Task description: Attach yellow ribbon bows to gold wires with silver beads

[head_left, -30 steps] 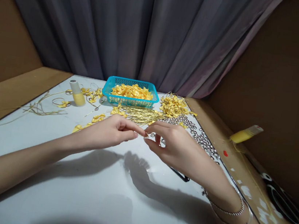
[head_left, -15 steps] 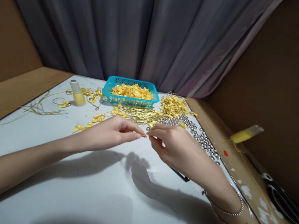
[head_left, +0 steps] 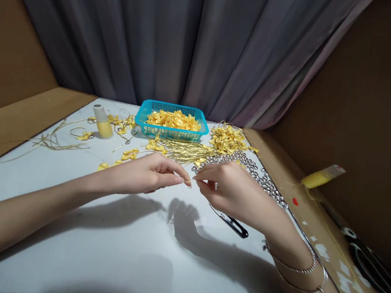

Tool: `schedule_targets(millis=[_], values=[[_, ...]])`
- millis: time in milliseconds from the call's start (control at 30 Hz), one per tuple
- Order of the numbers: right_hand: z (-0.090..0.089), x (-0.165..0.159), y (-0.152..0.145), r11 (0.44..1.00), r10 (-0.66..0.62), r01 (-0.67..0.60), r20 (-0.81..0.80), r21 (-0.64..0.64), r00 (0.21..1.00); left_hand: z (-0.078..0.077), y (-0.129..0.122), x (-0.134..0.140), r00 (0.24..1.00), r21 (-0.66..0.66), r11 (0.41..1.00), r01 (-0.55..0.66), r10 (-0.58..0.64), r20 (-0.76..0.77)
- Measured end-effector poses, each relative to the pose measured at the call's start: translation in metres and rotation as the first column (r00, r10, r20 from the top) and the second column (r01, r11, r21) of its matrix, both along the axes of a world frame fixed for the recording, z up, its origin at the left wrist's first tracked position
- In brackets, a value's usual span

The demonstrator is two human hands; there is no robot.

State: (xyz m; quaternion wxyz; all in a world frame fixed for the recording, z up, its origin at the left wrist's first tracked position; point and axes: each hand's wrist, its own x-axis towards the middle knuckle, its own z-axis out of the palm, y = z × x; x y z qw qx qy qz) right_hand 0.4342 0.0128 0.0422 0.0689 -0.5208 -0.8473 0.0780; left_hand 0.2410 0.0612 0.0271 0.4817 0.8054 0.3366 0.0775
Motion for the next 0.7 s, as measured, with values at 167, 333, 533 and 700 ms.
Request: schedule_targets(millis=[167, 333, 533, 700], values=[[-0.009, 0.001, 0.011, 0.997, -0.063, 0.068, 0.186, -0.021, 0.981, -0.014, 0.009, 0.004, 0.995, 0.218, 0.973, 0.077, -0.062, -0.074], [-0.020, -0.003, 0.024, 0.989, 0.014, 0.040, 0.356, -0.145, 0.934, -0.032, 0.020, 0.007, 0.972, 0.202, 0.966, 0.163, -0.122, -0.200], [-0.028, 0.005, 0.027, 0.980, 0.051, 0.007, 0.284, -0.201, 0.957, -0.038, 0.025, -0.008, 0.881, 0.150, 0.941, 0.304, -0.217, -0.420], [-0.024, 0.039, 0.015, 0.990, -0.044, 0.070, 0.203, -0.124, 0.978, -0.036, 0.024, -0.026, 0.889, 0.362, 0.887, 0.288, -0.107, -0.446]])
